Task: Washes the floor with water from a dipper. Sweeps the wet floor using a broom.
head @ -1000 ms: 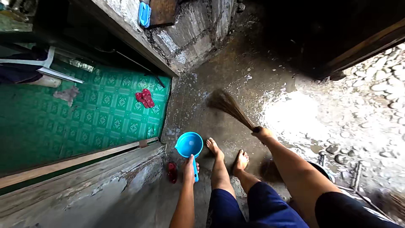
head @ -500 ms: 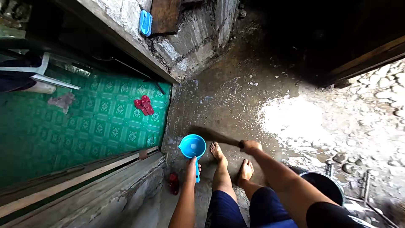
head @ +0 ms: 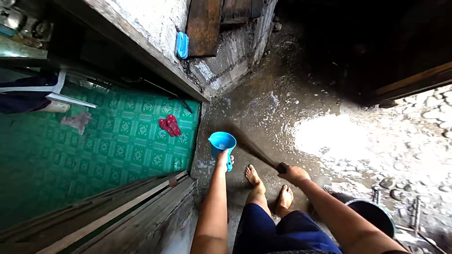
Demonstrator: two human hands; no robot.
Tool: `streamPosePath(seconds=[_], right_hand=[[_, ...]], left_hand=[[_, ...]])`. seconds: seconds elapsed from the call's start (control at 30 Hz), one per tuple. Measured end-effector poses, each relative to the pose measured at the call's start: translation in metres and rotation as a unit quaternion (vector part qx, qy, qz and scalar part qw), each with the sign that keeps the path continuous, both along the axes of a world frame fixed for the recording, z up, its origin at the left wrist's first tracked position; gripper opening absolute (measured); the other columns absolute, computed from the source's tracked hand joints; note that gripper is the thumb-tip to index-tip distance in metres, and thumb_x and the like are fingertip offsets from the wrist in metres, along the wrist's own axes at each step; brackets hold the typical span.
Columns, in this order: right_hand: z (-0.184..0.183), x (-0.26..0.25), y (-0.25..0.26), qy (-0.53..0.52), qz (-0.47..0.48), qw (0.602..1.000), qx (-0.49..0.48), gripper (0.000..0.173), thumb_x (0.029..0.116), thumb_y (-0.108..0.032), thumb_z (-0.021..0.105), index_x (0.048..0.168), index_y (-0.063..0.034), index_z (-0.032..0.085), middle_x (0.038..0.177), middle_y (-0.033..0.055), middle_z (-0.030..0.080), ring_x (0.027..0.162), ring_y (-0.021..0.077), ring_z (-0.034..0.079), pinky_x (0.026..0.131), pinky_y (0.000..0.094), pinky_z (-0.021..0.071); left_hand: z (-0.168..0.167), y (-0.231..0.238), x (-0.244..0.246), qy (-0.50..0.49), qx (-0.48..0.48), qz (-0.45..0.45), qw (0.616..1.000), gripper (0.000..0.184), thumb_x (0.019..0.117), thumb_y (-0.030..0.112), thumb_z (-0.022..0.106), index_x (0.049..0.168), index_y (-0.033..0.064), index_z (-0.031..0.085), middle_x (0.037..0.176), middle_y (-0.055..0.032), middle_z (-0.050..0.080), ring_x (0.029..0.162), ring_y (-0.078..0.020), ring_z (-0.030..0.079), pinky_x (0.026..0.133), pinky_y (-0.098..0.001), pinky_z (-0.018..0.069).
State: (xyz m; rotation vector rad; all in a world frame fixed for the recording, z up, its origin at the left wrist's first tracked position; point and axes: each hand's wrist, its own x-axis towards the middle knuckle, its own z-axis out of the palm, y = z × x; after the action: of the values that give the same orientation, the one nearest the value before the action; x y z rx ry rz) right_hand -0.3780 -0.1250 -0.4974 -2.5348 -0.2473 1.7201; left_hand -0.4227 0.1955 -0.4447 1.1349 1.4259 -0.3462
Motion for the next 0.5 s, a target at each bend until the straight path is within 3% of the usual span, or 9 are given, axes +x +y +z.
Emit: streamPosePath(seconds=[0.1,0.23,0.37,0.5], right_hand=[[-0.029,0.0,0.039,0.01,0.04,0.999,-0.005,0.062,0.0859,-0.056,0.074,0.139,-0.0273,0.061,0.128,0.0174,0.07,0.119,0.0436,0.065,0.093,0.071,0.0502],[-0.049,0.039,0.016,-0.021,-0.064,0.996,-0.066,0.062,0.0804,-0.055,0.08,0.129,-0.019,0.069,0.127,0.0215,0.069,0.12,0.0458,0.064,0.093,0.0726,0.0495],[-0.031,0.08,-0.036,-0.077,-0.177,0.979,-0.066,0.057,0.0861,-0.054,0.077,0.125,-0.0129,0.071,0.122,0.0244,0.07,0.118,0.0459,0.065,0.095,0.0711,0.0487],[0.009,0.079,-0.015,-0.095,-0.186,0.978,-0.015,0.057,0.0902,-0.055,0.073,0.133,-0.0178,0.066,0.119,0.0232,0.071,0.115,0.0457,0.066,0.093,0.0703,0.0502]], left_hand=[[0.008,0.023,0.022,-0.014,-0.002,-0.015,1.0,0.034,0.1113,0.029,0.045,0.132,0.0025,0.05,0.084,-0.0111,0.061,0.063,-0.0175,0.061,0.059,-0.032,0.0548],[0.016,0.048,0.037,-0.015,0.003,-0.033,0.999,0.037,0.1123,0.03,0.043,0.135,0.001,0.048,0.084,-0.0131,0.062,0.063,-0.0189,0.063,0.059,-0.0322,0.0563],[0.018,0.068,0.042,-0.017,-0.003,-0.039,0.999,0.038,0.1129,0.031,0.042,0.134,-0.0001,0.048,0.083,-0.0139,0.064,0.062,-0.0191,0.065,0.058,-0.0319,0.0575],[0.02,0.083,0.05,-0.003,0.012,-0.039,0.999,0.042,0.1127,0.032,0.042,0.138,-0.0009,0.046,0.089,-0.0169,0.065,0.065,-0.0209,0.067,0.06,-0.0339,0.0589]])
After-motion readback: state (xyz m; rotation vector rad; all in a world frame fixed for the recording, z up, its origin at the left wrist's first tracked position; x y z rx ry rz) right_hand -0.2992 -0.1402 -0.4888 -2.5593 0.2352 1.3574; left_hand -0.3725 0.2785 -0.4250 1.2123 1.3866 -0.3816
